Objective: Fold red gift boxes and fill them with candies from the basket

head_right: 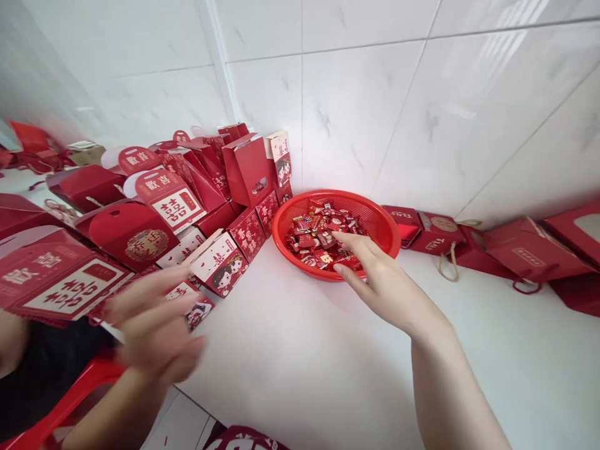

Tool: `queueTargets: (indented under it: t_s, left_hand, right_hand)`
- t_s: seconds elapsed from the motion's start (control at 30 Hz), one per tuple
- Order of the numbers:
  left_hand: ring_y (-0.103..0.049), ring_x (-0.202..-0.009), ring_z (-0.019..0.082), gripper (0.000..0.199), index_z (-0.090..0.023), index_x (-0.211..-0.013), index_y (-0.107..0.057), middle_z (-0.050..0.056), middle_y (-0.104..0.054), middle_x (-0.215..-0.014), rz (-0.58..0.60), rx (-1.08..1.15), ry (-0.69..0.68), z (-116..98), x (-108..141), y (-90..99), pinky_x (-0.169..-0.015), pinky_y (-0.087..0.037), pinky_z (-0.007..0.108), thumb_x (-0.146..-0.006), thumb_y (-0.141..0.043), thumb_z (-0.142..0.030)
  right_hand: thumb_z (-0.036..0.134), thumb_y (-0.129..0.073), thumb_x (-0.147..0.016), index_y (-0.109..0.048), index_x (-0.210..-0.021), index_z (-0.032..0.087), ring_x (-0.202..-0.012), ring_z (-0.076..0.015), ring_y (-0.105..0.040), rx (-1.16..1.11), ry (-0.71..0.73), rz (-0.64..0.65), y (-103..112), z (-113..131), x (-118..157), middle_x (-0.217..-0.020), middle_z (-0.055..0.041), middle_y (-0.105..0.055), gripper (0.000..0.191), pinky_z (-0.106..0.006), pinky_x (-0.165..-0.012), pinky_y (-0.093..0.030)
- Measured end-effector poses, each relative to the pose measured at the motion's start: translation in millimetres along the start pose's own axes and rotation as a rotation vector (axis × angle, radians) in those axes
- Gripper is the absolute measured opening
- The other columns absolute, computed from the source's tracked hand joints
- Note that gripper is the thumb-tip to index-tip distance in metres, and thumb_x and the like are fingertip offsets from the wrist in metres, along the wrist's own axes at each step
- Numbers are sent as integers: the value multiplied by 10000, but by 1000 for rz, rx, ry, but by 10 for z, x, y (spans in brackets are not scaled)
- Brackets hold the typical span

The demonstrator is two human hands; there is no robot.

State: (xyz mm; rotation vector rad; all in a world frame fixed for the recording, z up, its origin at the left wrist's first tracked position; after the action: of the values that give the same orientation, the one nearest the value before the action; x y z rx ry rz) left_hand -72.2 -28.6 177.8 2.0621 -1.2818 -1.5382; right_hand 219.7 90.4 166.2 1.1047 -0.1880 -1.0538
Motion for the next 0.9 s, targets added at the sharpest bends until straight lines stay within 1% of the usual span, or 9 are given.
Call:
queueTargets:
  t_s: [0.1,0.17,0.23,0.3,0.4,0.5,0.6,0.73,0.9]
  left_hand:
    - [-543,-1248,288,388,-304,-1224,-614,50,-542,-1376,167,107,-360,-392,-321,-677,-1066,-459,467,-859,-602,-435]
    - [-508,-1295,253,350,-221,-1250,-596,97,-516,-1402,194,168,-319,-444,-666,-940,-1112,-415,425,-929,-532,-346]
    - [-555,-1235,218,299,-196,-1190,-626,84,-591,-1308,241,229,-258,-401,-994,-1111,-1095,-425,380,-957,-483,-318]
    - [-612,-1143,206,307,-187,-1111,-669,64,-662,-1206,390,202,-185,-278,-1215,-1287,-1051,-450,352,-974,-428,-319]
    - [-668,-1033,212,340,-178,-1057,-716,58,-726,-1117,691,93,-103,-52,-1292,-1590,-959,-496,315,-951,-425,-316]
    - [-698,-973,203,295,-212,-1030,-752,29,-757,-1071,875,55,-120,67,-1228,-1856,-882,-523,269,-874,-507,-259]
    - [-704,-972,193,343,-276,-1045,-761,-11,-762,-1073,986,-1,-134,112,-1170,-2042,-855,-524,250,-804,-532,-193]
    - [-677,-1065,221,429,-333,-1093,-743,-36,-741,-1141,1044,-87,-143,123,-1163,-2133,-910,-507,304,-782,-493,-176]
    - [-647,-1126,256,426,-350,-1129,-724,-26,-716,-1205,1067,-158,-154,112,-1148,-2157,-958,-481,369,-811,-471,-220]
  right_hand:
    - [359,-401,-1004,-496,-1366,264,-1293,-256,-520,57,-47,-85,106,-142,-21,-1404,-67,-544,386,-445,-1086,-437]
    - [318,-386,-1000,-547,-1317,234,-1275,-264,-533,102,-114,-129,148,-281,-39,-1366,-79,-576,365,-462,-1079,-432]
    - [289,-376,-991,-586,-1273,211,-1229,-274,-569,137,-200,-142,160,-436,-62,-1321,-89,-611,360,-468,-1042,-455]
    - [264,-362,-984,-624,-1220,203,-1177,-267,-606,143,-280,-113,144,-585,-92,-1265,-85,-652,358,-447,-1006,-477]
    - [246,-401,-966,-667,-1148,216,-1120,-242,-640,94,-345,-14,75,-757,-173,-1199,-60,-695,323,-396,-977,-495]
    - [224,-511,-913,-680,-1119,228,-1085,-221,-656,21,-334,104,-52,-864,-314,-1187,-40,-704,266,-349,-942,-514]
    - [175,-624,-816,-689,-1116,225,-1081,-221,-655,13,-317,232,-252,-967,-484,-1173,-41,-711,311,-322,-924,-523]
    - [102,-702,-683,-747,-980,222,-994,-249,-672,34,-334,334,-460,-1102,-641,-1004,-37,-755,324,-315,-831,-541]
    - [116,-604,-783,-749,-897,225,-850,-181,-685,1,-309,303,-358,-1129,-625,-940,-10,-756,215,-281,-785,-529]
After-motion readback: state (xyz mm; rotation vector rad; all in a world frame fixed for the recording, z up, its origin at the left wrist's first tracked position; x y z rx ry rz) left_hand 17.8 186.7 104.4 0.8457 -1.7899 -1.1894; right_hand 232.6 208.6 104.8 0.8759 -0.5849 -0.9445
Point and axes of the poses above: each hand's wrist, its own x-axis away from the middle knuckle, its own y-axis out of the back of the hand, z = x × y, the point moved 5 cm from there along -x, towards the middle knuckle
